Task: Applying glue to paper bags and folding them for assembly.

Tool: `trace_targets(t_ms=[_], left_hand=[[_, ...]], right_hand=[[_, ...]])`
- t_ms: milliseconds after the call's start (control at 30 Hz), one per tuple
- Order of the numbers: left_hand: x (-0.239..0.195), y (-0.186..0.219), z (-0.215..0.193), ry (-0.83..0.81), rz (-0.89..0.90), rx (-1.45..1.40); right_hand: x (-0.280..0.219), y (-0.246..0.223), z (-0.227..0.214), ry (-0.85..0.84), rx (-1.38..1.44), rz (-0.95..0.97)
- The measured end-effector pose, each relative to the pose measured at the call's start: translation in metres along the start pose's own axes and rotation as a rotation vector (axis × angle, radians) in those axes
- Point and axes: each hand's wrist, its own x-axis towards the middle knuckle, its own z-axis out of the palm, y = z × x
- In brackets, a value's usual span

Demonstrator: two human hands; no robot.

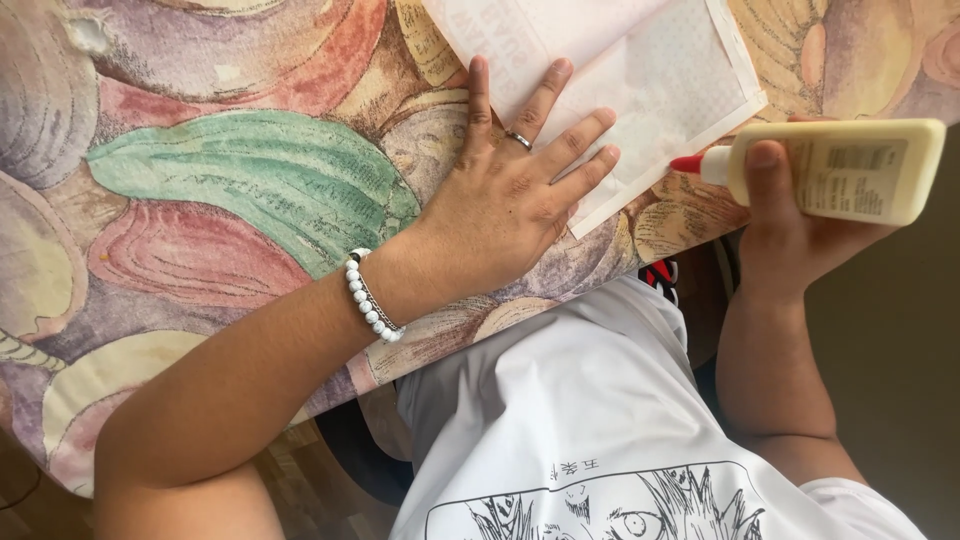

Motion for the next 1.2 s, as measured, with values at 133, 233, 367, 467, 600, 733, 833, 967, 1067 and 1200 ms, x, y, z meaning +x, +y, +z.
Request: trace_targets(t_ms=[133, 233, 367, 467, 600, 733, 833, 967, 1067, 1200], left_hand=[[0.000, 0.001, 0.000, 0.015, -0.002, -0.010], [0.001, 0.002, -0.005, 0.008, -0.003, -0.016], [0.001, 0.002, -0.002, 0.003, 0.003, -0.017], [0.002, 0.001, -0.003, -0.022, 0.001, 0.008], [0.001, 0.001, -0.004, -0.041, -0.009, -0.001], [0.001, 0.002, -0.007, -0.049, 0.001, -0.022], [0.002, 0.002, -0.009, -0.035, 0.000, -0.034], [0.002, 0.002, -0.007, -0.051, 0.005, -0.030], [0.001, 0.002, -0.005, -0.071, -0.002, 0.007], [0.002, 0.002, -0.006, -0.038, -0.001, -0.011]], right_hand=[[0.001, -0.039, 0.030, -0.048, -0.036, 0.111], [-0.008, -0.062, 0.040, -0.232, 0.073, 0.331], [0.009, 0.007, -0.007, 0.119, -0.069, 0.127], [0.046, 0.000, 0.000, 0.017, -0.132, -0.166], [0.033, -0.011, 0.009, 0.019, -0.050, -0.036], [0.024, -0.023, 0.019, -0.134, 0.006, -0.013], [0.047, -0.013, 0.010, 0.004, -0.042, -0.125], [0.049, 0.002, 0.000, 0.063, -0.148, -0.197], [0.025, 0.003, 0.002, 0.259, 0.061, 0.206], [0.018, -0.041, 0.030, -0.119, -0.006, 0.161]])
